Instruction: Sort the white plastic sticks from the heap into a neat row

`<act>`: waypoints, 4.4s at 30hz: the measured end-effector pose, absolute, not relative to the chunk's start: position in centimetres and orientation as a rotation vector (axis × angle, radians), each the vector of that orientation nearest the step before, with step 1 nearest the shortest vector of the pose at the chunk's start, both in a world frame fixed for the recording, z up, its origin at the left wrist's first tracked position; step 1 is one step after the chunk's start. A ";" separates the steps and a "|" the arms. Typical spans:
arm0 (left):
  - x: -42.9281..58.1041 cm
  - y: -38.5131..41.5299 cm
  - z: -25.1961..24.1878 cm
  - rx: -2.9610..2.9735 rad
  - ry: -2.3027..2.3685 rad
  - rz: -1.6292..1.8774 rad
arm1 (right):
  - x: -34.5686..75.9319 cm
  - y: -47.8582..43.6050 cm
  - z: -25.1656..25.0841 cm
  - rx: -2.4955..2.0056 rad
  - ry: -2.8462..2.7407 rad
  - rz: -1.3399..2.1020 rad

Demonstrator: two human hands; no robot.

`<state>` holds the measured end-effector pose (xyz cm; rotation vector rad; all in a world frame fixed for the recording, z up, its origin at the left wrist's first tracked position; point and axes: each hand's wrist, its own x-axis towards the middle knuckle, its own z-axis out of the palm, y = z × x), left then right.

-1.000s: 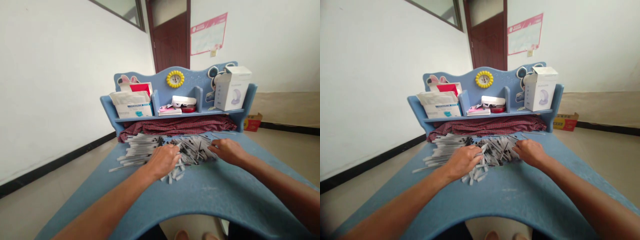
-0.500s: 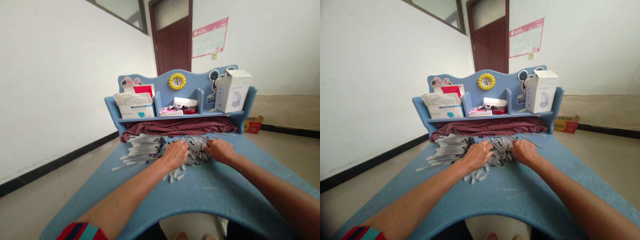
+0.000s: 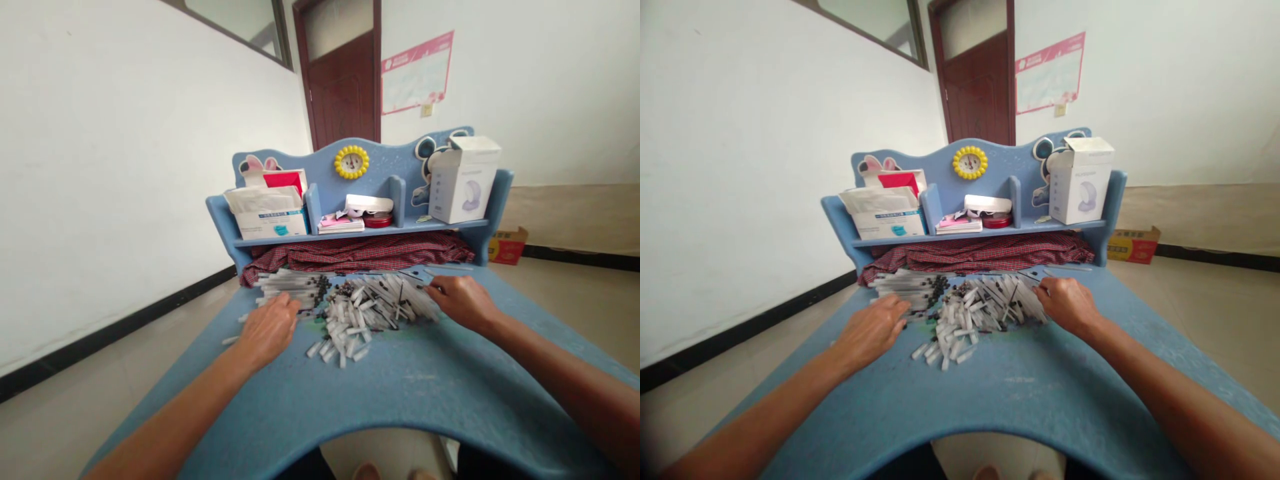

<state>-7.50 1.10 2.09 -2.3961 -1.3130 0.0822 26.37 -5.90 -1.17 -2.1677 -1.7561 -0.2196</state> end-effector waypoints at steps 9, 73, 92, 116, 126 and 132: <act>-8.8 1.5 0.5 -2.482 -1.314 0.222 | 27.8 -5.3 -3.2 -1.948 -1.625 -0.134; 2.9 -0.1 2.3 -3.031 -0.658 -0.643 | 24.4 -8.1 -1.2 -1.258 -1.372 0.940; 2.9 0.6 1.7 -3.089 -0.559 -0.542 | 24.8 -7.7 -1.6 -1.207 -1.339 1.027; 2.9 0.6 1.7 -3.053 -0.581 -0.480 | 24.7 -7.7 -2.0 -1.307 -1.437 0.984; 2.8 0.7 1.6 -3.038 -0.576 -0.463 | 24.6 -7.7 -2.0 -1.316 -1.419 1.002; 2.8 0.8 1.5 -3.043 -0.584 -0.427 | 24.6 -7.6 -2.0 -1.331 -1.425 1.007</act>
